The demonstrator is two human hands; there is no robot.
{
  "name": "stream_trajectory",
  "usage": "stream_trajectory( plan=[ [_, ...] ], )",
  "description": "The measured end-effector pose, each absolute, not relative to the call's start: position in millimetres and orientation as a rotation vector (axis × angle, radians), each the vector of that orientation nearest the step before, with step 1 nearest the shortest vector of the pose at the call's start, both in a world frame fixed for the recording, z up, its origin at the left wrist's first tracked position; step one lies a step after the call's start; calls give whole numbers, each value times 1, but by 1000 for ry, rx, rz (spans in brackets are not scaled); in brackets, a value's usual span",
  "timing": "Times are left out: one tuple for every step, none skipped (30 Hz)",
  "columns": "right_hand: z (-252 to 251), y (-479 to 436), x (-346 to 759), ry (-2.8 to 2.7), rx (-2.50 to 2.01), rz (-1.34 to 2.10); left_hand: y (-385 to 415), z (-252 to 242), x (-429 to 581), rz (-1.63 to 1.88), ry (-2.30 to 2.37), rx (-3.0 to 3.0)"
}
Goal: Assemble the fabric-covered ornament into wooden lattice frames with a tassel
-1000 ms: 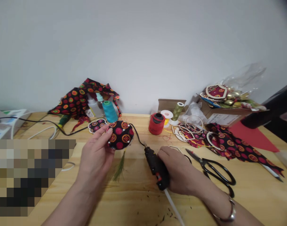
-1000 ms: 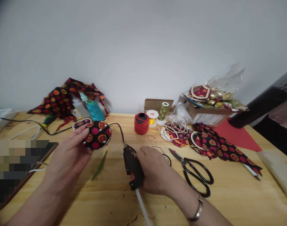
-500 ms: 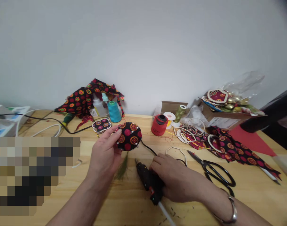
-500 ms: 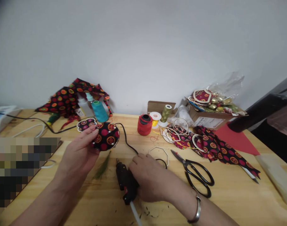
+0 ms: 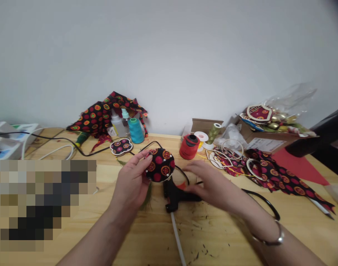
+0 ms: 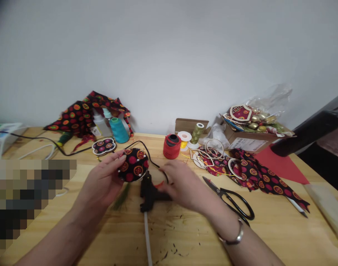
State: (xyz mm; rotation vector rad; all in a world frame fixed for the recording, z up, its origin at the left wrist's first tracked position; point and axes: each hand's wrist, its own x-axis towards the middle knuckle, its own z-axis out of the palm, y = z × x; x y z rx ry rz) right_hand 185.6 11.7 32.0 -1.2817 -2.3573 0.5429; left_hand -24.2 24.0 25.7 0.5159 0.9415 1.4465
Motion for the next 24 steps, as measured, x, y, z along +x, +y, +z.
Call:
stream_trajectory(
  plan=[
    [35,15,197,-2279,-1294,476,23,25,-23,1433,944,515],
    [37,18,208,-2237,-1349,406,23,25,-22,1420,950,515],
    [37,21,218,-2203,-1465,357,22,24,-21,1403,957,519],
    [37,24,226,-2169,-1523,338,21,23,-20,1381,967,525],
    [36,25,232,-2137,-1566,331,21,22,-19,1354,981,532],
    [33,26,236,-2109,-1591,346,20,21,-18,1321,994,540],
    [30,26,236,-2084,-1590,378,19,19,-16,1288,1006,545],
    [26,26,235,-2060,-1580,418,18,18,-15,1261,1016,549],
    [22,24,231,-2034,-1563,464,17,17,-14,1239,1022,555],
    [18,23,227,-2007,-1541,509,16,16,-12,1223,1025,559],
    [15,21,222,-1978,-1518,553,15,15,-11,1209,1025,563],
    [13,19,217,-1952,-1497,594,14,14,-9,1195,1026,566],
    [11,17,213,-1935,-1477,628,12,14,-7,1182,1030,567],
    [11,15,210,-1917,-1456,675,10,14,-5,1165,1032,570],
    [11,13,207,-1890,-1435,747,9,15,-4,1150,1030,576],
    [11,12,206,-1849,-1415,843,7,15,-2,1139,1023,585],
    [13,10,204,-1797,-1395,953,5,15,-1,1134,1011,597],
    [15,8,203,-1739,-1377,1062,4,15,0,1129,998,609],
    [17,7,203,-1687,-1368,1155,3,15,0,1125,984,621],
    [20,5,202,-1656,-1367,1219,2,15,0,1122,971,630],
    [22,4,202,-1652,-1376,1242,2,14,0,1119,961,637],
    [25,3,202,-1664,-1385,1234,1,14,1,1113,953,645],
    [27,2,202,-1686,-1392,1208,1,14,1,1105,945,655],
    [30,1,202,-1711,-1390,1179,0,14,1,1097,936,664]
  ],
)
